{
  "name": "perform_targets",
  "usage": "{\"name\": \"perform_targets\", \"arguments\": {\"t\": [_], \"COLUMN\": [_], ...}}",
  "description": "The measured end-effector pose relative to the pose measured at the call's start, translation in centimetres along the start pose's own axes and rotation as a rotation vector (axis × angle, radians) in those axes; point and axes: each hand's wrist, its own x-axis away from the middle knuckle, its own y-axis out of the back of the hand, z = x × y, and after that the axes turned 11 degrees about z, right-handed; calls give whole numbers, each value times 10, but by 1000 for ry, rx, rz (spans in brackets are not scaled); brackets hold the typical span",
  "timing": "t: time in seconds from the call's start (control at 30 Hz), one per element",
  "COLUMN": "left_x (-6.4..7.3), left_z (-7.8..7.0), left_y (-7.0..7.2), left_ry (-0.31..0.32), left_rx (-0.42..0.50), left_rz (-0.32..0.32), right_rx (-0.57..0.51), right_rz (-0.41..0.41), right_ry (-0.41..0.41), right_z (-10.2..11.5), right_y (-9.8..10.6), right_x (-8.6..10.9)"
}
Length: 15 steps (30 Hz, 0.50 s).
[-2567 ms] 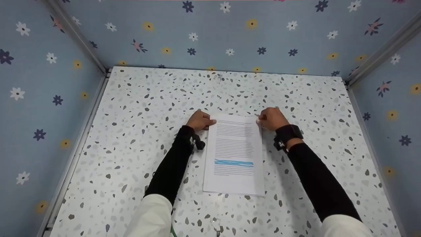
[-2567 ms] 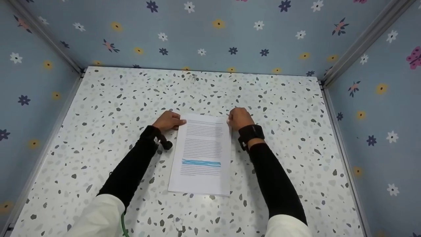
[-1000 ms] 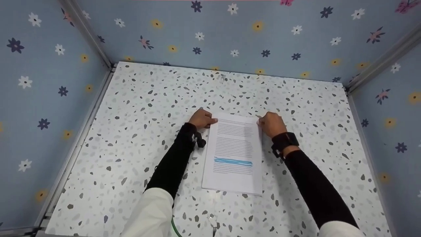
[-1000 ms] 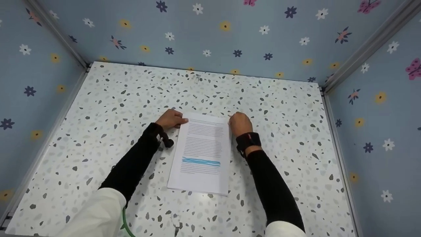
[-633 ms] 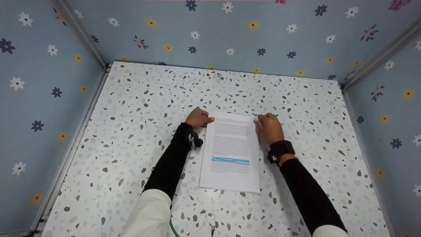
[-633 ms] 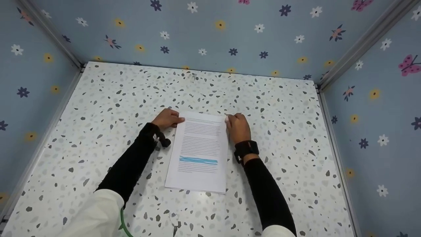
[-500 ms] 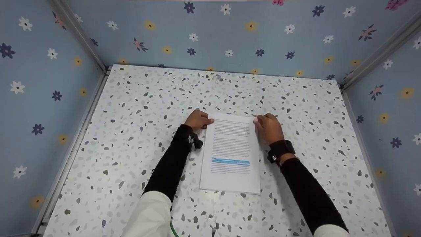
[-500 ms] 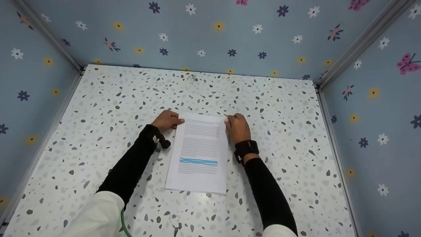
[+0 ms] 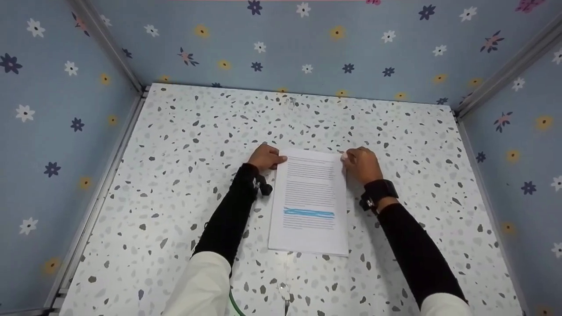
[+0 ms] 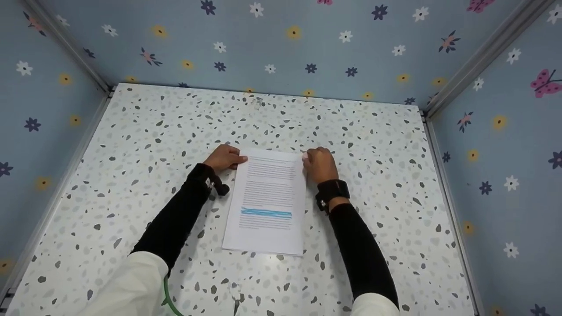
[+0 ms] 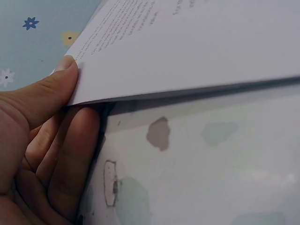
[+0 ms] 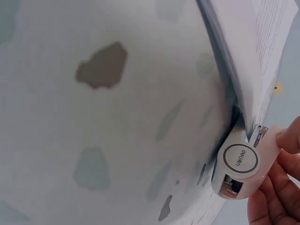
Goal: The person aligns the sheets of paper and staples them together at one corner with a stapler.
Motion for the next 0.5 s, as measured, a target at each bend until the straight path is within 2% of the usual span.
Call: {"name": "perform_targets", "arguments": {"t": [0.13, 0.37, 0.5], "left_x": [1, 1, -1], "left_z": [2, 1, -1], "left_y": [-1, 1, 1], "left_ry": [5, 1, 2], "left_rx": [2, 30, 47], "left_rz": [11, 18, 28], "right_rx": [-11, -21, -14], "right_rz": [-29, -146, -145], "right_ry": [-4, 3, -38], "right_z": [-7, -30, -47], "right_y": [13, 45, 53], "right_x": [5, 22, 34]}}
